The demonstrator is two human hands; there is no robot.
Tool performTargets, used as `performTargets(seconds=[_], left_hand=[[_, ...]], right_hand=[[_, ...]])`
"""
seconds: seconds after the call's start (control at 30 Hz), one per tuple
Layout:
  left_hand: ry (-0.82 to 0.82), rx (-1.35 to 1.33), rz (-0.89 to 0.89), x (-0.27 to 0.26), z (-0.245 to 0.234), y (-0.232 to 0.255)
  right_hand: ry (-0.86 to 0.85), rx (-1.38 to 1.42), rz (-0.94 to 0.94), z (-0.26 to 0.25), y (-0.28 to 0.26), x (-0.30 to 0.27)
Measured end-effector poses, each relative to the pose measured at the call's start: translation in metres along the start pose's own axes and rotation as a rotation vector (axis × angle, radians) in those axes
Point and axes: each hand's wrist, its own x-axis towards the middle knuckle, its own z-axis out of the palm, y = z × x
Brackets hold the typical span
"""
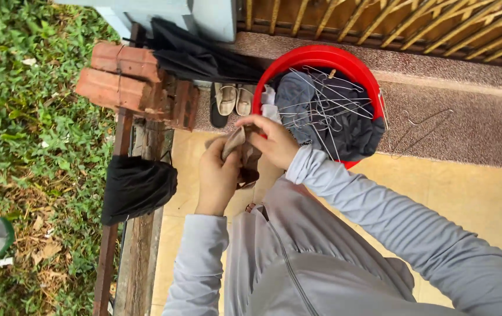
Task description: Hanging various items of laundry on a clothesline using hangers.
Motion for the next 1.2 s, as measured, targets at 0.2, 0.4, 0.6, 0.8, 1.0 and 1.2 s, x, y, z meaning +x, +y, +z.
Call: performTargets(seconds=[0.2,0.4,0.6,0.8,1.0,1.2], left_hand=[[-0.001,-0.472,-0.341,0.03,0.038,-0.009],[-0.074,-0.845,-0.544,0.066,0.083,0.03],[0.0,-0.969,-0.646,0.119,0.126,0.008],[0.137,-0.813,-0.762,0.135,0.158,-0.004],[0.152,-0.613,-0.865,0.137,0.177,-0.02],[0.167,-0.569,-0.992,0.128,0.185,-0.032]], right_hand=[[0.084,-0.005,0.593,-0.091,0.147,-0.055],[0.252,-0.107,0.636,-0.206,0.261,-0.115],[0.383,0.174,0.818,-0.278,0.307,-0.113],[0.301,-0.15,0.754,-0.331,0.417,-0.082],[0.228,-0.676,0.883,-0.331,0.431,-0.018],[-0.007,-0.855,1.005,-0.303,0.361,0.026]])
